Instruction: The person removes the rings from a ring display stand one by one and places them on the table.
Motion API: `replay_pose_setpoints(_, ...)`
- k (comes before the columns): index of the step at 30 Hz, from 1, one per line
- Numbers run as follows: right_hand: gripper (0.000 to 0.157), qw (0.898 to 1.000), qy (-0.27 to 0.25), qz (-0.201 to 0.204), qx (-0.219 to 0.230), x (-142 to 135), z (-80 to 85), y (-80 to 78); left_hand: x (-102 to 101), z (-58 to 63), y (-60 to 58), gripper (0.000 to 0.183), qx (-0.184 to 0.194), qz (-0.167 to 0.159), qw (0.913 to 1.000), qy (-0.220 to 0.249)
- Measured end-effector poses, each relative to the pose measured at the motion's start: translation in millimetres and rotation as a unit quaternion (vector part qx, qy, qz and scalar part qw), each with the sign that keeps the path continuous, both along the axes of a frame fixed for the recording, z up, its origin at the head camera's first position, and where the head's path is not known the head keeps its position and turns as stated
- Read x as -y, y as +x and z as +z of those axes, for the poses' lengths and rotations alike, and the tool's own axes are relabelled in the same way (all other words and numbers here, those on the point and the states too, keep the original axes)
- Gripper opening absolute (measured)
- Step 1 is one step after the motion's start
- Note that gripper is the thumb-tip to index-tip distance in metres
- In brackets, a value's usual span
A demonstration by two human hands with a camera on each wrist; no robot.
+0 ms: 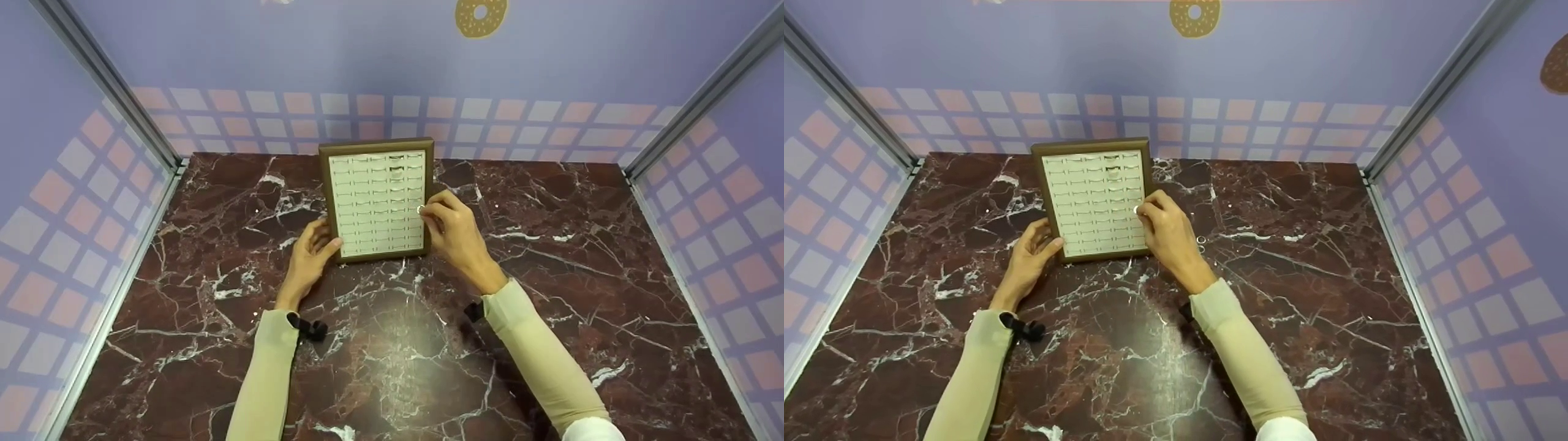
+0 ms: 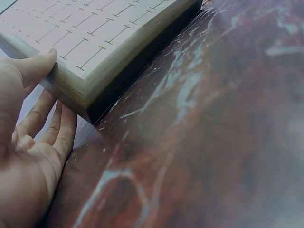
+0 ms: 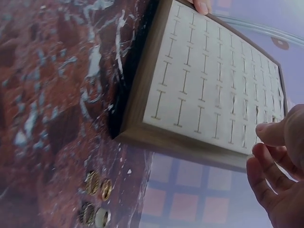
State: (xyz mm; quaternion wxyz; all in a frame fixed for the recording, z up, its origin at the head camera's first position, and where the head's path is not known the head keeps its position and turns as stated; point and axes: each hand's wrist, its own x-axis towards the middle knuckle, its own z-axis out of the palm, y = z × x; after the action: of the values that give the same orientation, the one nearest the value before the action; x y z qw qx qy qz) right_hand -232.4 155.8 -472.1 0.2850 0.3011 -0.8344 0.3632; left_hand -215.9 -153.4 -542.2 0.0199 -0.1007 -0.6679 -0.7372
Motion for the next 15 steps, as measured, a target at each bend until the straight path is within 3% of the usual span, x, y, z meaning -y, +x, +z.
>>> replay_pose_setpoints(10,0.008,1.0,0.01,0.009,0.013,-21,-14.2,4.0,-1,-0.5,-1.1,0.053,0.003,-0.001,1.0,0.008)
replay_pose_setpoints(15,0.008,0.999,0.019,0.008,0.024,-30,-24.3,7.1,-1,-9.6,-5.2,0.052,0.002,0.002,0.9997,0.023)
